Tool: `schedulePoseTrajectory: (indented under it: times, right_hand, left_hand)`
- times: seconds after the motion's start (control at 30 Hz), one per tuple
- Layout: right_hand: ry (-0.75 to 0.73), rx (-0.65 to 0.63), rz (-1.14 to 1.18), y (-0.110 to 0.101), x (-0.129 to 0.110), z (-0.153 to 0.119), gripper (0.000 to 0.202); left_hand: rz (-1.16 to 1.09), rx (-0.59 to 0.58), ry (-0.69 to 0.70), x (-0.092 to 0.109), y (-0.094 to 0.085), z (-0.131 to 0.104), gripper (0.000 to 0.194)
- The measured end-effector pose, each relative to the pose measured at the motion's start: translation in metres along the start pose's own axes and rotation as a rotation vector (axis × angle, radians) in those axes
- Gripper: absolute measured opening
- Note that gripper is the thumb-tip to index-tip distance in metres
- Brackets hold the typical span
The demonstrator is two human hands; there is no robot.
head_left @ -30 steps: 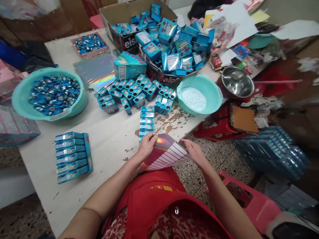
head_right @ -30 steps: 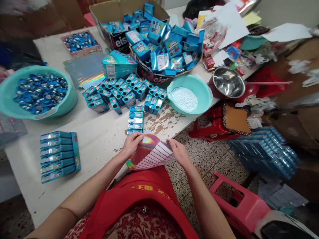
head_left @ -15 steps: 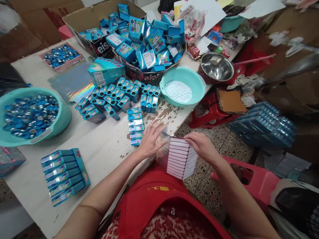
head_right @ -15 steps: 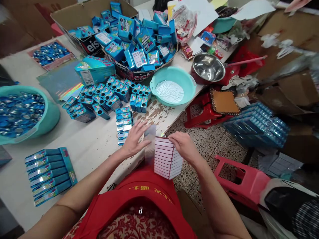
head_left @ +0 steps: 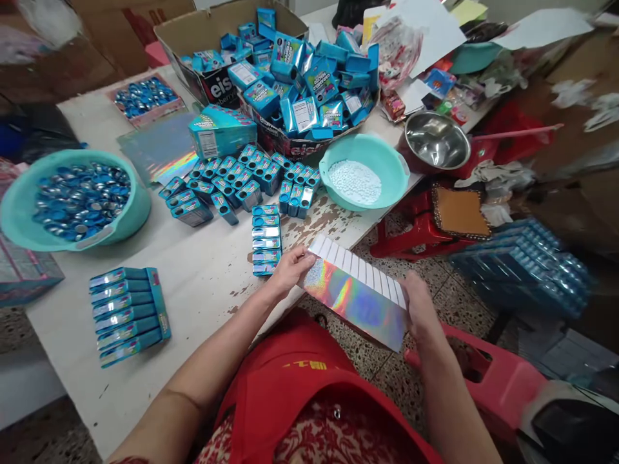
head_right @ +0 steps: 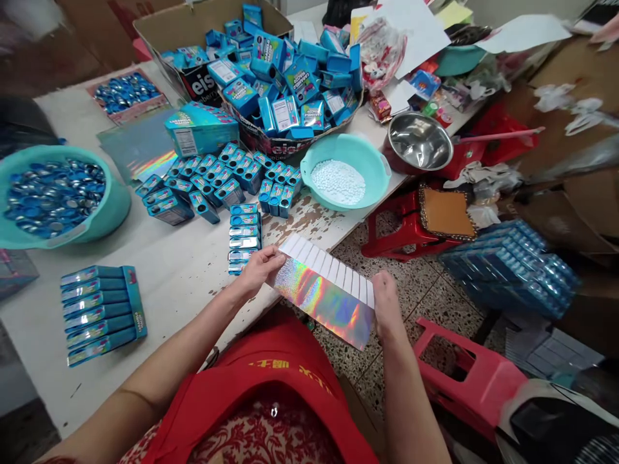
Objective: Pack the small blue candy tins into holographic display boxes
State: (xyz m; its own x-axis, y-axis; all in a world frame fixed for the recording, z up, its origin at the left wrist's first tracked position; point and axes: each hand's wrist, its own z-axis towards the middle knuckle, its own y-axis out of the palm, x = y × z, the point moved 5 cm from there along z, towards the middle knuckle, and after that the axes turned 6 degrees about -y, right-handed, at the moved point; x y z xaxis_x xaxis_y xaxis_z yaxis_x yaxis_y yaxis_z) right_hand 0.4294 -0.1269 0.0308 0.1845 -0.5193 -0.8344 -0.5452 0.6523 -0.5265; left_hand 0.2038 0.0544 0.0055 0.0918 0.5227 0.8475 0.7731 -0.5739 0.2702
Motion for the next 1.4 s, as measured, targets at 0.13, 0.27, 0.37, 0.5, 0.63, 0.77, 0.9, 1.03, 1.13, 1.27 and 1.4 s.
schedulePoseTrajectory:
  times: [0.13, 0.27, 0.37, 0.5, 0.63, 0.77, 0.9, 1.03, 1.13, 1.27, 1.4]
  right_hand:
    - [0.265, -0.142, 0.31, 0.015, 0.037, -0.011, 0.073]
    - [0.312, -0.176, 0.428, 0.009, 0.045, -0.011, 0.075]
    - [0.299, -0.302, 0.434, 0.001, 0.047, -0.01, 0.074]
    - [0.229, -0.392, 0.413, -0.011, 0.041, -0.012, 0.078]
    - [0.152, -0.452, 0.329, -0.021, 0.035, -0.011, 0.079]
    - [0.108, -0.453, 0.287, -0.027, 0.039, -0.008, 0.055]
    - [0.062, -0.441, 0.242, -0.028, 0.041, -0.003, 0.047]
    - [-0.112, -0.467, 0.075, -0.028, 0.032, 0.003, 0.038]
    - [-0.407, -0.416, -0.086, -0.026, 0.015, 0.005, 0.032]
    - [-0.6, -0.663, -0.077, 0.007, -0.003, -0.02, 0.023]
    - [-0.653, -1.032, -0.054, 0.065, -0.007, -0.06, 0.017]
  left_hand:
    - [-0.128, 0.187, -0.118, -0.02, -0.001, -0.005, 0.037]
    - [-0.12, 0.322, -0.197, -0.037, 0.003, -0.007, 0.039]
    - [-0.119, 0.385, -0.186, -0.044, 0.008, -0.009, 0.043]
    - [-0.154, 0.385, -0.199, -0.047, 0.02, -0.018, 0.063]
    - [-0.057, 0.245, -0.109, -0.042, 0.028, -0.034, 0.068]
    - [0.155, 0.292, -0.097, -0.047, 0.022, -0.054, 0.035]
    - [0.297, 0.338, -0.082, -0.053, 0.023, -0.074, 0.036]
    - [0.486, 0.394, -0.048, -0.053, 0.027, -0.095, 0.025]
    - [0.741, 0.506, 0.014, -0.047, 0.025, -0.114, 0.023]
    - [1.112, 0.51, 0.095, -0.041, 0.033, -0.129, 0.032]
    - [1.243, 0.257, 0.001, -0.061, 0.042, -0.121, 0.034]
